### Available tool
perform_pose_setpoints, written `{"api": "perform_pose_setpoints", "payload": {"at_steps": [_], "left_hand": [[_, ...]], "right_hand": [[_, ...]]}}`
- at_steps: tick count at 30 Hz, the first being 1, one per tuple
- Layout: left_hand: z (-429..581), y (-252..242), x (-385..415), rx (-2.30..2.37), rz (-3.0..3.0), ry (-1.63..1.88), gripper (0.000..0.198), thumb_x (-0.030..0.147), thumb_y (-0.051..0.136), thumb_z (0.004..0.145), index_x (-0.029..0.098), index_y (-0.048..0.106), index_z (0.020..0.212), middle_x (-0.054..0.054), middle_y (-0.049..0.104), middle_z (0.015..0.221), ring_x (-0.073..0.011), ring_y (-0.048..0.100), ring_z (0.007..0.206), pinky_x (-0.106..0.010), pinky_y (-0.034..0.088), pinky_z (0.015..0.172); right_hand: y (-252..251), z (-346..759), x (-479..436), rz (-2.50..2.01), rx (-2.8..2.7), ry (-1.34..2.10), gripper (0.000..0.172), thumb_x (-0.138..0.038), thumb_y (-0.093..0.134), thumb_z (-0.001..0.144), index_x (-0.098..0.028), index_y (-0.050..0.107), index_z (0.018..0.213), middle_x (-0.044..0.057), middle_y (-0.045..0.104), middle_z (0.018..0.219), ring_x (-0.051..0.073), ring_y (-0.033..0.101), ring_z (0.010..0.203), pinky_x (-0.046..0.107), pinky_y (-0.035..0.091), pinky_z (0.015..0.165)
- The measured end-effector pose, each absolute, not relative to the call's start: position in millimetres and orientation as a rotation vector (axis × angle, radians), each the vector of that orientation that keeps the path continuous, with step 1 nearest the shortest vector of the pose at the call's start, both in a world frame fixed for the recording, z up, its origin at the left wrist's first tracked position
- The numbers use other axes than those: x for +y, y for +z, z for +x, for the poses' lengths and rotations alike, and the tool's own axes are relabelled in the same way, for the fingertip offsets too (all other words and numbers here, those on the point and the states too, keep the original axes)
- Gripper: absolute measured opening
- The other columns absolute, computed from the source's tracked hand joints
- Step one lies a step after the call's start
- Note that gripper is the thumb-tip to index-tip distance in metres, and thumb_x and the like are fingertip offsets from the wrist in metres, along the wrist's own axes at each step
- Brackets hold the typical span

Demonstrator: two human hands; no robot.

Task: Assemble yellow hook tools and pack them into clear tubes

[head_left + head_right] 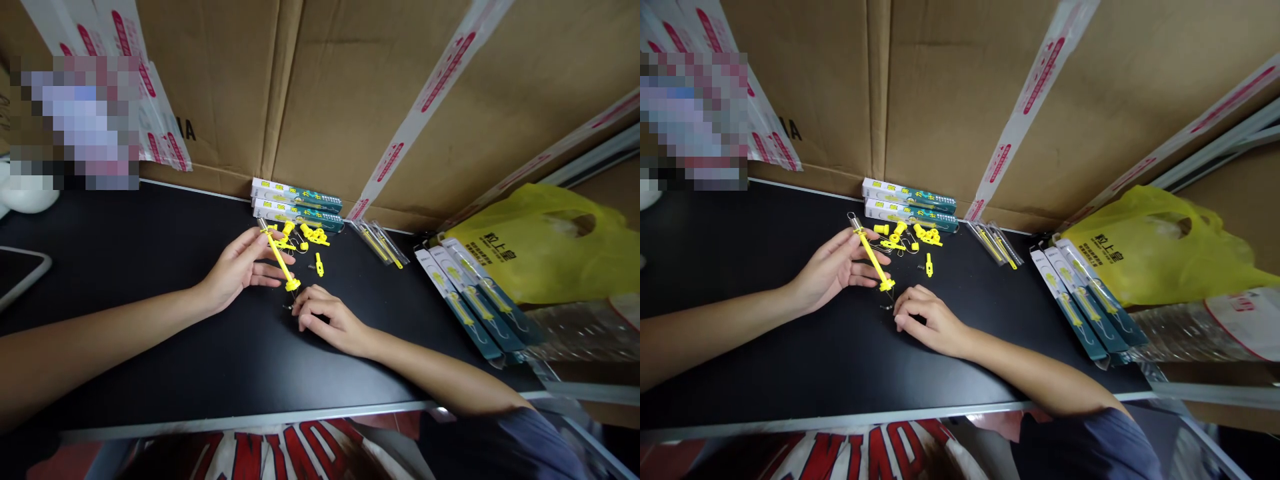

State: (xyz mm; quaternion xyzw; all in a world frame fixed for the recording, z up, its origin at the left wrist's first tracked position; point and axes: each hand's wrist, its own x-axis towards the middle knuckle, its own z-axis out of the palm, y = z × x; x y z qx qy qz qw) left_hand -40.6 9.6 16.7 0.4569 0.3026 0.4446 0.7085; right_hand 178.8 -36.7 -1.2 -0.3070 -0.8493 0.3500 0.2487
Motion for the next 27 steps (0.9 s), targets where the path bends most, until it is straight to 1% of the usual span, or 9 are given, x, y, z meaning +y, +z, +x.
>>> {"api": "perform_pose_setpoints", "payload": {"at_steps": [3,7,10,12,15,17,22,25,27], "left_hand": [[-38.3,19.8,4.1,0.72,1.063,0.979,0.033,0.046,0.054,0.089,0.021,0.053,0.109,-0.006,0.074,0.087,-0.0175,0.072,0.066,-0.024,0.058,0.054],[-33.7,19.5,-6.0,0.732,1.17,0.847,0.037,0.05,0.056,0.086,0.019,0.053,0.107,-0.004,0.073,0.079,-0.0167,0.071,0.06,-0.022,0.056,0.049],[-30.1,17.2,-12.4,0.697,1.25,0.746,0.035,0.05,0.055,0.087,0.018,0.054,0.102,-0.002,0.072,0.068,-0.0145,0.069,0.054,-0.019,0.053,0.046],[-27.9,15.5,-15.8,0.692,1.281,0.674,0.034,0.05,0.054,0.087,0.018,0.054,0.097,-0.001,0.07,0.063,-0.013,0.066,0.049,-0.018,0.05,0.043],[-25.3,12.6,-20.3,0.701,1.314,0.538,0.032,0.049,0.055,0.087,0.018,0.056,0.091,0.0,0.067,0.057,-0.0124,0.062,0.043,-0.018,0.047,0.04],[-24.2,10.5,-22.4,0.708,1.334,0.472,0.031,0.048,0.056,0.086,0.017,0.057,0.09,0.001,0.066,0.055,-0.0113,0.06,0.041,-0.018,0.046,0.04],[-22.3,4.9,-21.4,0.727,1.315,0.434,0.033,0.05,0.057,0.085,0.017,0.058,0.088,0.002,0.064,0.053,-0.0111,0.058,0.038,-0.019,0.045,0.039],[-22.0,1.8,-16.5,0.718,1.259,0.423,0.035,0.05,0.059,0.084,0.016,0.061,0.09,0.001,0.064,0.057,-0.0127,0.063,0.046,-0.019,0.045,0.042],[-22.2,0.8,-12.7,0.718,1.213,0.428,0.034,0.047,0.062,0.083,0.015,0.064,0.092,0.0,0.065,0.062,-0.013,0.065,0.054,-0.02,0.048,0.048]], "right_hand": [[-5.2,180.2,-37.5,-0.876,-2.154,1.029,0.025,-0.034,0.043,0.097,-0.019,0.053,0.08,0.006,0.06,0.087,0.017,0.055,0.084,0.034,0.043,0.081],[-10.2,181.7,-40.9,-0.9,-1.914,1.168,0.019,-0.038,0.046,0.096,-0.02,0.052,0.1,0.004,0.058,0.089,0.016,0.055,0.082,0.031,0.045,0.076],[-11.0,181.1,-42.7,-0.84,-1.826,1.262,0.03,-0.041,0.05,0.094,-0.021,0.05,0.117,0.003,0.056,0.088,0.015,0.054,0.081,0.03,0.044,0.075],[-10.5,179.7,-42.5,-0.816,-1.787,1.339,0.036,-0.042,0.052,0.093,-0.022,0.049,0.122,0.001,0.054,0.083,0.014,0.052,0.076,0.028,0.044,0.071],[-9.9,177.0,-40.0,-0.837,-1.676,1.461,0.034,-0.045,0.056,0.089,-0.022,0.054,0.114,-0.002,0.051,0.073,0.012,0.05,0.065,0.025,0.044,0.061],[-10.4,175.7,-37.5,-0.884,-1.591,1.495,0.03,-0.044,0.059,0.088,-0.022,0.057,0.108,-0.003,0.051,0.07,0.01,0.048,0.058,0.023,0.042,0.055],[-12.6,175.5,-31.9,-0.993,-1.425,1.486,0.022,-0.041,0.068,0.081,-0.021,0.062,0.09,-0.003,0.057,0.066,0.007,0.046,0.049,0.019,0.038,0.045],[-11.4,177.6,-28.1,-1.022,-1.359,1.513,0.023,-0.041,0.068,0.08,-0.02,0.061,0.088,-0.005,0.057,0.06,0.006,0.045,0.046,0.018,0.037,0.042],[-9.7,180.1,-23.9,-1.031,-1.298,1.498,0.024,-0.041,0.068,0.081,-0.02,0.06,0.089,-0.006,0.054,0.056,0.006,0.045,0.045,0.017,0.035,0.042]]}}
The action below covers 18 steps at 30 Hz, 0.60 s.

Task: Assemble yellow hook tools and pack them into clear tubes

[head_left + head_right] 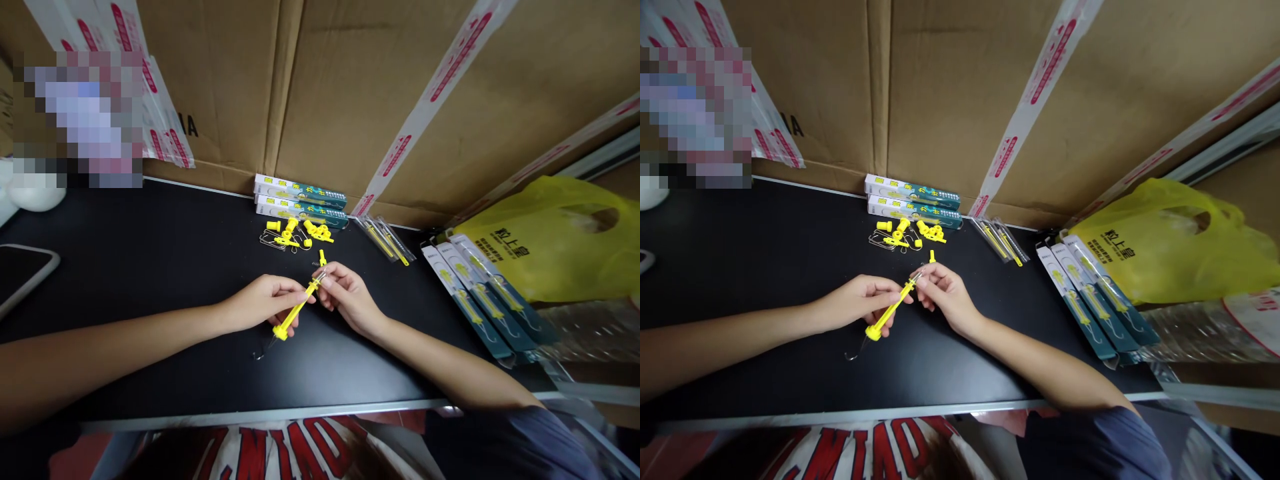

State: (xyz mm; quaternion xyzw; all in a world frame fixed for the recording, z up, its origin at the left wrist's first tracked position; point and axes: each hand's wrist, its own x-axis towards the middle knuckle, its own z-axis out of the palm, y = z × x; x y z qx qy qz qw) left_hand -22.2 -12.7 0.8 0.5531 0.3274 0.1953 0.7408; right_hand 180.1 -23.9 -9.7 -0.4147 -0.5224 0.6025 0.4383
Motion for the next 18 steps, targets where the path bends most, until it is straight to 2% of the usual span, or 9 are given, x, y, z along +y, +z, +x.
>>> {"api": "perform_pose_setpoints", "payload": {"at_steps": [4,8,10,15,18], "left_hand": [[-23.8,1.1,-6.2,0.72,1.123,0.44,0.029,0.04,0.065,0.082,0.014,0.067,0.093,-0.003,0.069,0.074,-0.0116,0.065,0.066,-0.024,0.052,0.064],[-26.5,-0.2,-0.3,0.744,1.092,0.49,0.029,0.032,0.068,0.081,0.015,0.067,0.104,-0.004,0.069,0.079,-0.0132,0.066,0.076,-0.026,0.053,0.071],[-28.4,-2.1,3.8,0.793,1.125,0.535,0.03,0.029,0.069,0.079,0.015,0.067,0.105,-0.003,0.068,0.079,-0.0142,0.066,0.076,-0.026,0.054,0.068],[-33.3,-5.0,14.9,0.888,1.271,0.624,0.026,0.03,0.068,0.078,0.015,0.066,0.099,0.002,0.058,0.072,-0.0099,0.061,0.055,-0.02,0.051,0.046],[-35.0,-3.5,18.4,0.877,1.306,0.544,0.026,0.035,0.066,0.08,0.014,0.067,0.095,0.003,0.055,0.068,-0.0094,0.061,0.053,-0.021,0.052,0.048]], "right_hand": [[-7.8,186.1,-13.1,-1.031,-1.183,1.453,0.024,-0.04,0.069,0.08,-0.02,0.057,0.086,-0.007,0.054,0.057,0.005,0.045,0.044,0.016,0.033,0.04],[-8.5,188.8,-6.4,-1.029,-1.143,1.452,0.024,-0.04,0.068,0.08,-0.02,0.055,0.084,-0.006,0.054,0.057,0.006,0.045,0.043,0.016,0.033,0.039],[-8.8,188.3,-5.7,-1.027,-1.139,1.452,0.024,-0.039,0.067,0.081,-0.02,0.053,0.085,-0.006,0.054,0.057,0.006,0.046,0.043,0.016,0.033,0.039],[-9.4,186.2,-6.7,-1.016,-1.17,1.444,0.024,-0.038,0.066,0.081,-0.021,0.052,0.09,-0.007,0.055,0.056,0.006,0.046,0.043,0.016,0.033,0.037],[-10.4,186.1,-6.6,-1.013,-1.192,1.439,0.024,-0.039,0.066,0.082,-0.021,0.053,0.093,-0.007,0.055,0.057,0.006,0.046,0.043,0.015,0.034,0.037]]}}
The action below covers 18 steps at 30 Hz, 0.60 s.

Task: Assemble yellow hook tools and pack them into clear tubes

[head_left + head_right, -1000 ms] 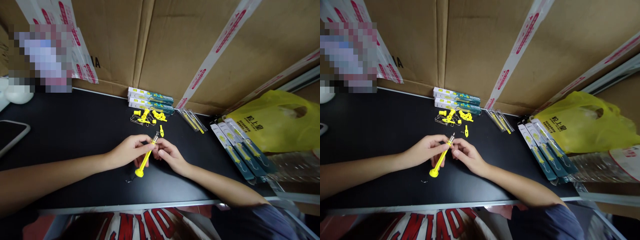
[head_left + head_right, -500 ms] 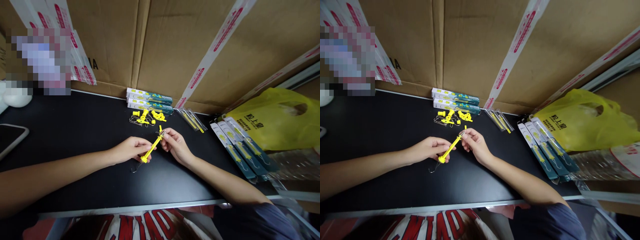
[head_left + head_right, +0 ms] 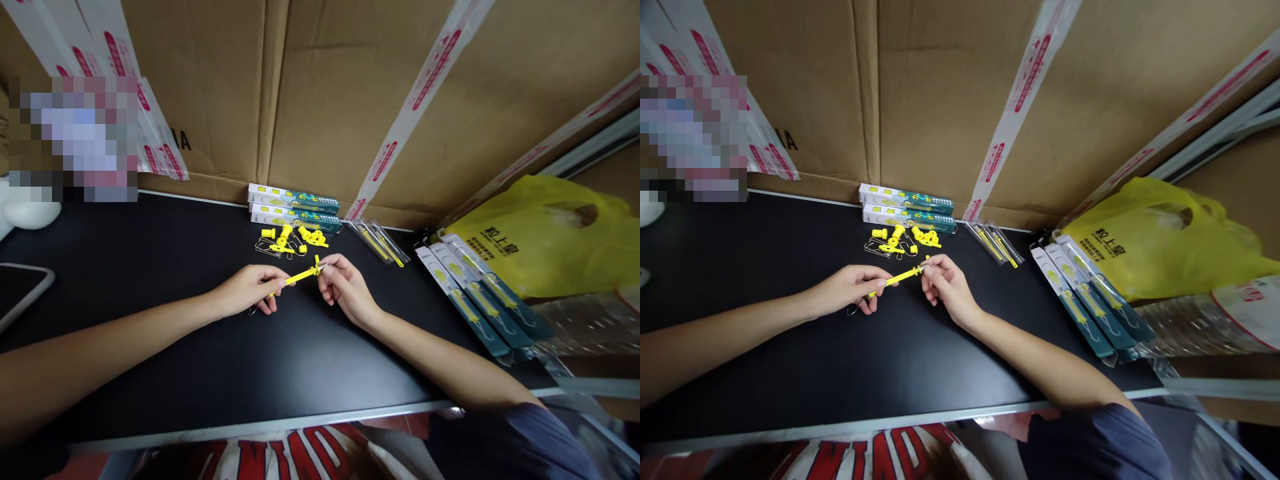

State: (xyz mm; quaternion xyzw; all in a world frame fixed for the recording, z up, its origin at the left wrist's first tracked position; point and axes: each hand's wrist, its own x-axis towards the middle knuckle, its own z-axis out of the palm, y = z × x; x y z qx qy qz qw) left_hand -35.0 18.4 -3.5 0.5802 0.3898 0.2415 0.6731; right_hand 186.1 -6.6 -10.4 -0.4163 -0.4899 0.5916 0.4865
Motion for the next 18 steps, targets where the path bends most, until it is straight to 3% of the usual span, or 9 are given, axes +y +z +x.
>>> {"api": "perform_pose_setpoints", "payload": {"at_steps": [6,18], "left_hand": [[-36.9,-1.4,18.8,0.802,1.371,0.393,0.025,0.036,0.064,0.083,0.014,0.068,0.094,-0.003,0.068,0.075,-0.0125,0.068,0.068,-0.021,0.052,0.06],[-36.2,4.8,17.3,0.837,1.304,0.439,0.027,0.034,0.067,0.08,0.015,0.064,0.1,-0.005,0.072,0.077,-0.0157,0.069,0.074,-0.024,0.052,0.063]], "right_hand": [[-10.5,186.1,-4.9,-1.01,-1.201,1.437,0.026,-0.04,0.065,0.082,-0.02,0.057,0.096,-0.007,0.054,0.057,0.005,0.046,0.042,0.014,0.033,0.036],[-13.4,190.4,-1.8,-0.98,-1.271,1.507,0.026,-0.038,0.061,0.085,-0.021,0.055,0.104,-0.006,0.058,0.061,0.006,0.049,0.044,0.014,0.036,0.036]]}}
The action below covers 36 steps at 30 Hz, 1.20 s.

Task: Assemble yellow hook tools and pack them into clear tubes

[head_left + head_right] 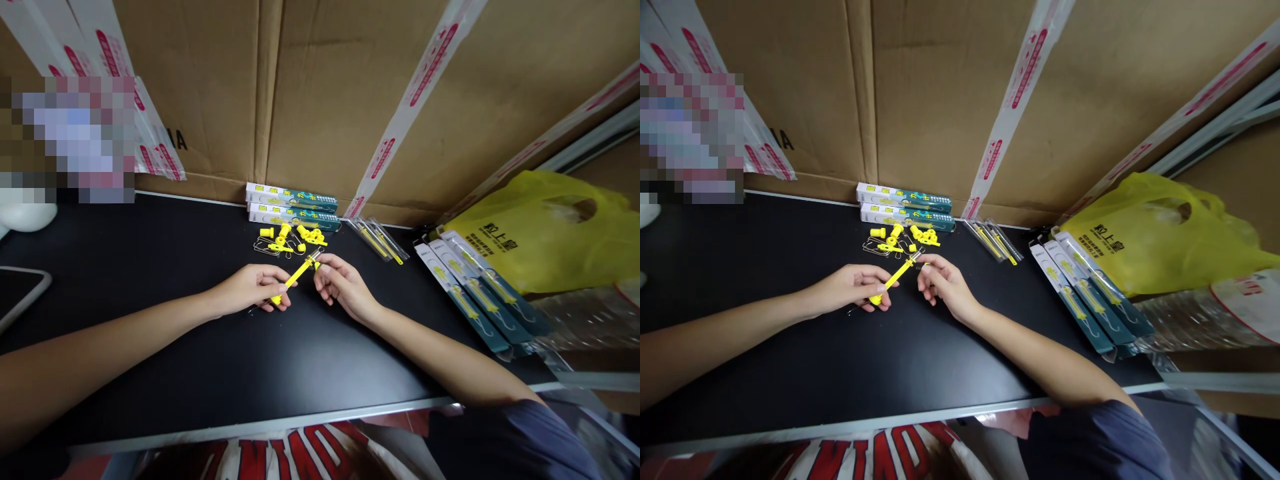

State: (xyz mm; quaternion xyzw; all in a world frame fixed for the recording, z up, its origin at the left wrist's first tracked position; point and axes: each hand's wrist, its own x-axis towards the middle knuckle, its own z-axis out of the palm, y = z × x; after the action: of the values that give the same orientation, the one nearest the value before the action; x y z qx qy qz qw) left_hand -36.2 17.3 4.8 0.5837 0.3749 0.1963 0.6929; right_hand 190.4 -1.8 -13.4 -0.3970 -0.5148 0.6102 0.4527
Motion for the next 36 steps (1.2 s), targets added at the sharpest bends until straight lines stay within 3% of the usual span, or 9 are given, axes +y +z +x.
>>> {"api": "perform_pose_setpoints", "payload": {"at_steps": [19,26,31,36], "left_hand": [[-35.9,-0.4,17.0,0.828,1.34,0.416,0.023,0.03,0.062,0.083,0.013,0.059,0.099,0.0,0.068,0.069,-0.0115,0.066,0.061,-0.02,0.049,0.056],[-35.6,-2.3,17.9,0.822,1.377,0.412,0.021,0.029,0.06,0.083,0.014,0.06,0.098,0.001,0.066,0.067,-0.0108,0.065,0.06,-0.02,0.05,0.055],[-37.1,-3.7,17.1,0.777,1.444,0.398,0.017,0.027,0.056,0.085,0.014,0.062,0.094,0.003,0.062,0.062,-0.0099,0.063,0.058,-0.02,0.05,0.054],[-38.4,-4.6,16.8,0.742,1.476,0.409,0.015,0.027,0.056,0.085,0.014,0.061,0.09,0.003,0.061,0.06,-0.0098,0.063,0.056,-0.02,0.049,0.053]], "right_hand": [[-13.1,190.4,-3.4,-1.041,-1.326,1.484,0.025,-0.039,0.062,0.084,-0.018,0.058,0.095,-0.005,0.057,0.06,0.005,0.049,0.043,0.013,0.037,0.036],[-8.5,196.6,1.1,-1.076,-1.343,1.455,0.028,-0.038,0.061,0.084,-0.018,0.057,0.103,-0.005,0.056,0.061,0.006,0.048,0.043,0.015,0.036,0.036],[4.5,220.5,21.7,-1.25,-1.696,0.944,0.022,-0.033,0.053,0.088,-0.018,0.056,0.104,-0.002,0.057,0.071,0.008,0.048,0.05,0.019,0.037,0.043],[17.0,226.4,48.1,-1.465,-2.384,-0.029,0.016,-0.021,0.054,0.087,-0.018,0.06,0.101,0.008,0.061,0.1,0.018,0.058,0.083,0.029,0.046,0.07]]}}
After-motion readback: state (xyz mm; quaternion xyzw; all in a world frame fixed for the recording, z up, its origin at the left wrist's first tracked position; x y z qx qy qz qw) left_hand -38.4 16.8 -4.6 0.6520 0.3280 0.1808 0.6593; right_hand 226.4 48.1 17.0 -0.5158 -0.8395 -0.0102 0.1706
